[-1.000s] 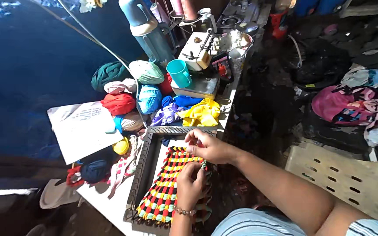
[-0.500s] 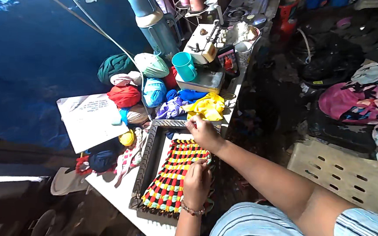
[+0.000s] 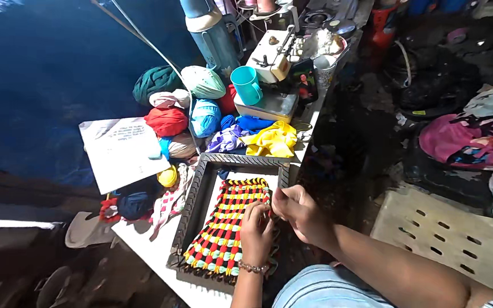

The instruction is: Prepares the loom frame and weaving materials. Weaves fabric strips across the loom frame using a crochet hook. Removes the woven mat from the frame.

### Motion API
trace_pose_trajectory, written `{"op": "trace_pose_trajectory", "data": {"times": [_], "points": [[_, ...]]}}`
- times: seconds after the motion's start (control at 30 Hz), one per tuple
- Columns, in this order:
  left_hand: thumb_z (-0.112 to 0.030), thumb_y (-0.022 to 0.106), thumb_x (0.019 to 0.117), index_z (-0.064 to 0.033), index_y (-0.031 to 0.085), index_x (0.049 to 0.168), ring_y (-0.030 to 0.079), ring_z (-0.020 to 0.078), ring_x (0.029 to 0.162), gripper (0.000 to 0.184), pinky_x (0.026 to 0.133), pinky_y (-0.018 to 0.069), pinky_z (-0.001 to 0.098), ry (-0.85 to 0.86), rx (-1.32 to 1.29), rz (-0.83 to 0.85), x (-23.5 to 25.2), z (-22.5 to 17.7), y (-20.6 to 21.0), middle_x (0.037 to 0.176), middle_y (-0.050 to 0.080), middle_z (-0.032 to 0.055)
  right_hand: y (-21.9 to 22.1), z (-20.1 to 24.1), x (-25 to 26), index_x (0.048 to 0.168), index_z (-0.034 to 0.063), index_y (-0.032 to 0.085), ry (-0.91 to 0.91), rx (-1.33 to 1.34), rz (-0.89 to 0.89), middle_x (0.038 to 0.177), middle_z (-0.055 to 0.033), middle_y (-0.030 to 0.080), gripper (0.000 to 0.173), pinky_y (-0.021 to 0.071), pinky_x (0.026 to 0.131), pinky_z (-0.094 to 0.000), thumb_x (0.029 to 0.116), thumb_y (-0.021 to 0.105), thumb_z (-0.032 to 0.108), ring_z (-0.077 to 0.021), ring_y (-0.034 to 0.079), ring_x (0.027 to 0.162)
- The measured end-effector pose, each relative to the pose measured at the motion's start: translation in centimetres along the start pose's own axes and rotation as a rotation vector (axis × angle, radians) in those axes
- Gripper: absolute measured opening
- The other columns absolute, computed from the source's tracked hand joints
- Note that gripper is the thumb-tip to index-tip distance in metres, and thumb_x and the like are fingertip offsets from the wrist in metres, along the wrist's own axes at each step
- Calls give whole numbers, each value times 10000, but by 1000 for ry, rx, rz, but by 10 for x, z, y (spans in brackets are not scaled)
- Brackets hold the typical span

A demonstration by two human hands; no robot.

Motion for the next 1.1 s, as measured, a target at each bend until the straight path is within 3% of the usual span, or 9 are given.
{"op": "trace_pose_trajectory", "data": {"times": [0.17,0.27,0.37,0.47,0.53,0.77,0.87,1.0,1.1], "points": [[-91,688,765,-52,759,899,698,159,1030,156,915,556,276,-21,-67,42,0,-2,-3,1054,735,115,-10,-5,-18,631,137,443,-265,-97,220,591,116,391,515,315,546,-140,1075,506,390,67,395,572],[-53,693,771,-19,783,935,699,79,991,190,870,554,182,-10,-149,57,1,4,-5,1083,736,124,-22,-10,-11,642,167,473,-259,-58,210,626,140,438,502,360,590,-145,1060,517,441,74,438,622],[-104,721,862,-57,791,1043,665,68,1107,200,929,553,179,38,-227,113,0,10,-10,1219,681,144,-35,-8,-1,676,236,581,-125,80,102,697,180,508,418,423,716,-181,1037,529,441,62,502,723],[-167,672,863,-78,801,1012,681,185,1091,217,958,549,299,115,-64,129,2,9,-9,1134,720,133,-30,-3,1,580,275,495,-12,213,-17,595,179,444,429,392,636,-185,1009,486,256,49,453,610],[-169,644,852,-62,800,963,707,218,1044,219,933,565,338,126,-10,118,4,8,-6,1065,746,123,-20,-1,-2,555,287,430,-4,216,-42,564,188,394,459,349,584,-180,1011,455,235,58,402,560],[-116,599,811,-38,784,894,706,158,1044,218,905,562,268,-6,-71,113,2,7,-6,1058,748,119,-8,-3,-13,532,288,399,-24,284,-59,533,198,353,485,318,544,-170,1011,450,227,66,366,517],[-121,633,813,-54,792,966,704,215,1048,231,923,563,325,93,-26,112,1,8,-8,1079,739,143,-19,-8,-9,511,269,403,-6,382,-144,508,166,354,515,362,571,-198,1021,465,297,25,393,503],[-196,669,912,-82,795,990,697,156,1024,188,934,556,260,201,-22,75,-4,10,-16,1040,738,110,-27,-3,-3,518,214,386,111,571,-408,447,89,371,644,436,519,-253,1105,223,425,-62,418,417],[-137,668,891,-46,782,945,709,94,994,156,903,560,197,173,-78,26,-8,11,-17,1026,753,99,-38,-15,1,497,210,371,154,729,-490,420,68,362,694,421,467,-266,1086,204,537,-80,407,379]]}}
Point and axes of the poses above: each hand's wrist, its own x-axis towards the middle knuckle, its own y-axis out of the palm, z = x × y, the point moved 1 cm from there along x, towards the middle knuckle
